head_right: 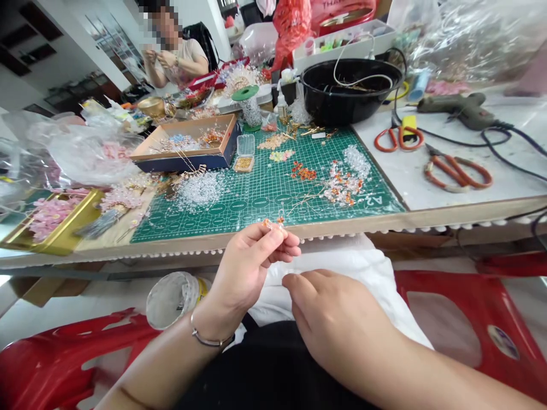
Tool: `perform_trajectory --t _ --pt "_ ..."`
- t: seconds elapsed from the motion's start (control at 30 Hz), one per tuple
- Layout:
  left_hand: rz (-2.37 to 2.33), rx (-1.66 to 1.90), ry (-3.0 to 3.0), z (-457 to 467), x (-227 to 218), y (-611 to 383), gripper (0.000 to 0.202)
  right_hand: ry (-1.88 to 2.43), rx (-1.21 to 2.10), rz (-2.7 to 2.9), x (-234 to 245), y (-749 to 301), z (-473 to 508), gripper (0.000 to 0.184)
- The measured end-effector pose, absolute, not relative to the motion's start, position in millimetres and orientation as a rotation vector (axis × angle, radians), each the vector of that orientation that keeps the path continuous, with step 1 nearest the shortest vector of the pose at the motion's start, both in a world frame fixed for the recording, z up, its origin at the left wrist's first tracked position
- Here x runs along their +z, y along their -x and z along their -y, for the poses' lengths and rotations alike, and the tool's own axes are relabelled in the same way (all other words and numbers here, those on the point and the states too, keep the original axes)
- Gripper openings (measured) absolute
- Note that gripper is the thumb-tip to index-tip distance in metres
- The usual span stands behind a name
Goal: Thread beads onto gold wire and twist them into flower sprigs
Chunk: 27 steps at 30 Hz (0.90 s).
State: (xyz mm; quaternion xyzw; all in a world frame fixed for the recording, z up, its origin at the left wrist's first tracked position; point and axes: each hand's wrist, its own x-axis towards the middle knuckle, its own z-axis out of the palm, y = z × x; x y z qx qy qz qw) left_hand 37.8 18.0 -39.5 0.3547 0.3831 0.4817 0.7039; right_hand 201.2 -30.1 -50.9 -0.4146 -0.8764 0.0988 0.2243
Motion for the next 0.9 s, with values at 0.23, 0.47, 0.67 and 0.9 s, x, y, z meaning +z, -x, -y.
perform_trajectory --t 0.23,0.47,0.67,0.9 --pt "-0.857 1.112 -0.733 -17.7 -34.0 -40.2 0.020 1.083 0.335 2.521 -61.8 -198.4 30.6 0.035" --pt "-0.870 1.167 -0.678 -19.7 -32.9 -43.2 0.017 0.989 0.356 2.546 -64.5 -196.3 27.3 0.035" --pt "-0.793 1.197 -0.633 -29.3 -29.1 -39.9 0.016 0.986 0.377 2.508 -65.2 -199.8 27.4 0.034" --pt "-0.775 1.069 -0.599 -34.5 -25.1 -27.4 0.018 1.059 0.513 2.332 -48.0 -220.5 32.6 0.025"
